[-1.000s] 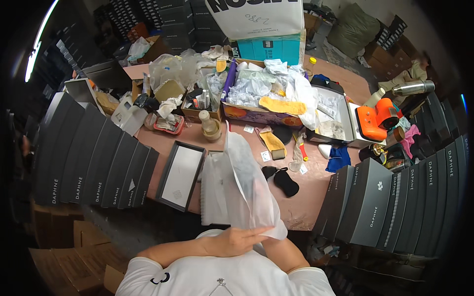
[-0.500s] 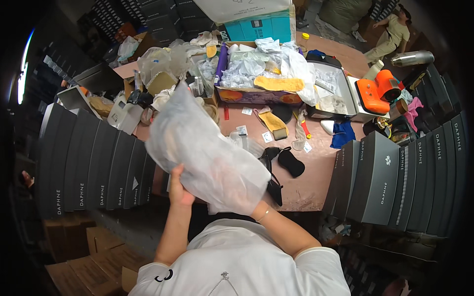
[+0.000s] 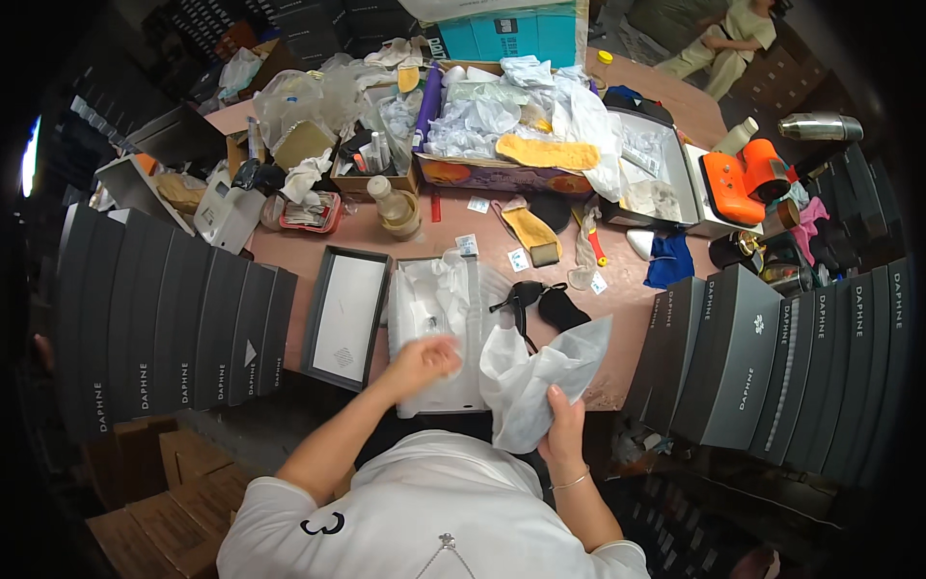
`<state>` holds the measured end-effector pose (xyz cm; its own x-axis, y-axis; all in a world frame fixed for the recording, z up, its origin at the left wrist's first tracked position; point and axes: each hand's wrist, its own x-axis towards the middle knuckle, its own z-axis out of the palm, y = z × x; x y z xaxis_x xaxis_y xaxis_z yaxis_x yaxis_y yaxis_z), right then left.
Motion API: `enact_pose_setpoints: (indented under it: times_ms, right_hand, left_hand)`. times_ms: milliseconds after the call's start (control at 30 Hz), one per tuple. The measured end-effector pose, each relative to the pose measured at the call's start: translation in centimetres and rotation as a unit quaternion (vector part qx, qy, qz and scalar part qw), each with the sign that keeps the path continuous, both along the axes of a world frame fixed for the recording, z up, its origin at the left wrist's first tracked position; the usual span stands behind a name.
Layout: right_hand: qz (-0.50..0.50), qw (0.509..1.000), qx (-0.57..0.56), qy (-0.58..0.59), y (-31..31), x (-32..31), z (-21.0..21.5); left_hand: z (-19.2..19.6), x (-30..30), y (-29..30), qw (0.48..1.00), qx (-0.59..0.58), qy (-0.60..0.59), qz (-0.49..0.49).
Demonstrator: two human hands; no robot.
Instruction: Packing finished high-heel shoes into boxes with tissue paper and labels.
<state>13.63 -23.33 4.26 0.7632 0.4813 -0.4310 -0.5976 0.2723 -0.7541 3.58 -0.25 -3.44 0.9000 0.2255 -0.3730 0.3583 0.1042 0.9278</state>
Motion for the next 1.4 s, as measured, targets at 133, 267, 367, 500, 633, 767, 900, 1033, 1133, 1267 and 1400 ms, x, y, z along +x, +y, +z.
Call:
enact_pose_setpoints:
  times_ms: [133, 267, 367, 500, 633, 767, 900, 1033, 1133, 1267, 1400]
  right_hand:
    - [0.006, 0.999, -0.034, -0.038, -0.4, 1.0, 0.2]
    - [0.012, 0.994, -0.061, -0.088, 0.7, 1.3, 0.1]
    - [0.06, 0.994, -0.04, -0.079, 0.1, 1.8, -0.8]
    - [0.139, 0.986, 0.013, -0.096, 1.9, 1.9, -2.9]
    - [0.3, 0.941, -0.074, -0.136, 7.6, -0.7, -7.1]
    - [0.481, 0.697, -0.351, -0.4, 13.0, -4.0, -18.6]
    - [0.339, 0.883, -0.148, -0.29, 11.5, -4.6, -15.2]
    - [0.285, 0.908, 0.243, 0.191, 8.0, 1.8, -7.2]
    - [0.294, 0.951, 0.048, -0.082, 8.9, 2.8, -6.4]
    - [0.207, 0.842, -0.112, -0.485, 10.1, 2.7, -0.7]
    - [0.142, 0.651, -0.073, -0.742, 12.0, 1.4, 0.4]
  left_hand:
    - [-5.4, 3.7, 2.4, 0.872, 0.426, 0.147, -0.193]
    - [-11.2, 3.9, 2.1, 0.87, 0.453, 0.09, -0.172]
    - [-2.1, 3.3, 5.7, 0.958, 0.231, 0.079, -0.15]
    - [-1.9, -0.6, 8.4, 0.97, -0.217, -0.031, 0.101]
    - [-0.4, -3.0, 11.4, 0.791, -0.472, -0.3, 0.25]
    - [2.6, -3.2, 10.8, 0.81, -0.379, -0.24, 0.377]
    - [8.4, -3.7, 6.6, 0.934, 0.033, -0.216, 0.282]
    - [7.4, -2.9, 1.2, 0.918, 0.317, -0.203, -0.124]
    - [5.7, -4.0, 0.7, 0.906, 0.355, -0.102, -0.207]
    - [10.0, -6.0, 3.2, 0.969, -0.131, -0.136, 0.158]
    - [13.7, -2.7, 3.4, 0.962, -0.138, -0.151, 0.181]
